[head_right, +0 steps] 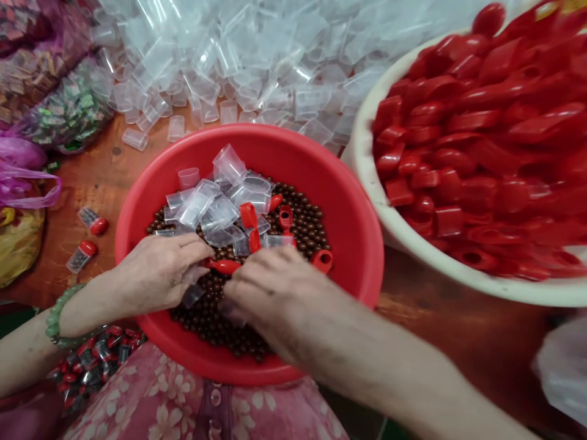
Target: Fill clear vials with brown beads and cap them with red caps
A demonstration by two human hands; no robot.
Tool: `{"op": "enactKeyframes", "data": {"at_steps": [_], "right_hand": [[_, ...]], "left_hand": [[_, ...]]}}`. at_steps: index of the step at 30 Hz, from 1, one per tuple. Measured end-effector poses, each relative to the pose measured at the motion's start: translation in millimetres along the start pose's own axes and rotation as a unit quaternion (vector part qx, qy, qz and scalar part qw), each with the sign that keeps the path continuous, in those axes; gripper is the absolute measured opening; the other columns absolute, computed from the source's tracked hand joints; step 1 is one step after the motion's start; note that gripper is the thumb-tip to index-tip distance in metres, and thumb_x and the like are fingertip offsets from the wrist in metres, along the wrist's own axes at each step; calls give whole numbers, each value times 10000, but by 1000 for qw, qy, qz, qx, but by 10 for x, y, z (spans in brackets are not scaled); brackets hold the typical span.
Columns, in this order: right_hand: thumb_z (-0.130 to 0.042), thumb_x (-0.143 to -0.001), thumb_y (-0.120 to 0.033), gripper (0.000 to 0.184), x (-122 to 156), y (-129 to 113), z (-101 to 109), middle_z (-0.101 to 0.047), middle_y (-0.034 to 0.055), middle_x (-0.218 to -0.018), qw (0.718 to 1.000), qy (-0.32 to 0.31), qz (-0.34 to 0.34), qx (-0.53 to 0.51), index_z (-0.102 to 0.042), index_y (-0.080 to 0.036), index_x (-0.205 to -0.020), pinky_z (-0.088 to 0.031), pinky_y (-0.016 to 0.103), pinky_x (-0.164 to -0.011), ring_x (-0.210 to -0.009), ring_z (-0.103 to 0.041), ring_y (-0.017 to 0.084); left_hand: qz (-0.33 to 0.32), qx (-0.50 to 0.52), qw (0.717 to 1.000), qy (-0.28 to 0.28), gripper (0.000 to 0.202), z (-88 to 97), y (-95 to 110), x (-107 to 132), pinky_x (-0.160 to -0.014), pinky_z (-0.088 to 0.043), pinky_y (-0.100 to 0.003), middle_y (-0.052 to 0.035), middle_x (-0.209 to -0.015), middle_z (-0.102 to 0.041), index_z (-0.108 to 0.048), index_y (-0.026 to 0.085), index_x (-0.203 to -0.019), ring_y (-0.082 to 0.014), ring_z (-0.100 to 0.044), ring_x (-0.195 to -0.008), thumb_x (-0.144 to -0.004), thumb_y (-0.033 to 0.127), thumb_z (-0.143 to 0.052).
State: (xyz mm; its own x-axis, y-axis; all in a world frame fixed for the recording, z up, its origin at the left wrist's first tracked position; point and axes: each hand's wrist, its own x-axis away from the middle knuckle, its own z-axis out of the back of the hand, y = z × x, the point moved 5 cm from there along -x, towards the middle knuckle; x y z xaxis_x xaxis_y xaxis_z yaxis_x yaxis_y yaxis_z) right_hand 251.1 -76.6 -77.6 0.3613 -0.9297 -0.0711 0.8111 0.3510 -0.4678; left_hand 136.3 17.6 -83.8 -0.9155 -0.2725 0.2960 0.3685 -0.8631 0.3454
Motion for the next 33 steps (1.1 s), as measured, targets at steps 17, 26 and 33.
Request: {"op": "enactKeyframes", "data": {"at_steps": [17, 26, 33], "right_hand": [[-491, -927, -356, 326, -51, 308, -13, -679, 147, -899, 957, 56, -148, 245, -626, -98, -1075, -397, 400, -671, -786, -571, 298], [-444, -887, -216, 190, -135, 432, -76, -679, 89, -816, 967, 57, -208, 133, -625, -162, -865, -400, 348, -719, -794, -588, 245], [-414, -913, -291, 262, 211, 409, 419, -634, 71, -715, 935, 122, -255, 215, -634, -172, -835, -356, 319, -622, -652, -539, 209]], "left_hand": [[-112, -10, 994, -13, 142, -413, 483, 322, -555, -437, -342, -48, -912, -584, -503, 176, -985, -223, -568, -793, -927, 127, -383], [-88, 52, 995, -6, 174, -298, 505, 193, -595, -443, -302, -37, -953, -605, -513, 195, -1018, -172, -582, -748, -986, 302, -380], [-24, 47, 998, -18, 161, -300, 570, -76, -623, -481, -303, -28, -941, -631, -532, 192, -996, -192, -625, -773, -878, 120, -451]]}}
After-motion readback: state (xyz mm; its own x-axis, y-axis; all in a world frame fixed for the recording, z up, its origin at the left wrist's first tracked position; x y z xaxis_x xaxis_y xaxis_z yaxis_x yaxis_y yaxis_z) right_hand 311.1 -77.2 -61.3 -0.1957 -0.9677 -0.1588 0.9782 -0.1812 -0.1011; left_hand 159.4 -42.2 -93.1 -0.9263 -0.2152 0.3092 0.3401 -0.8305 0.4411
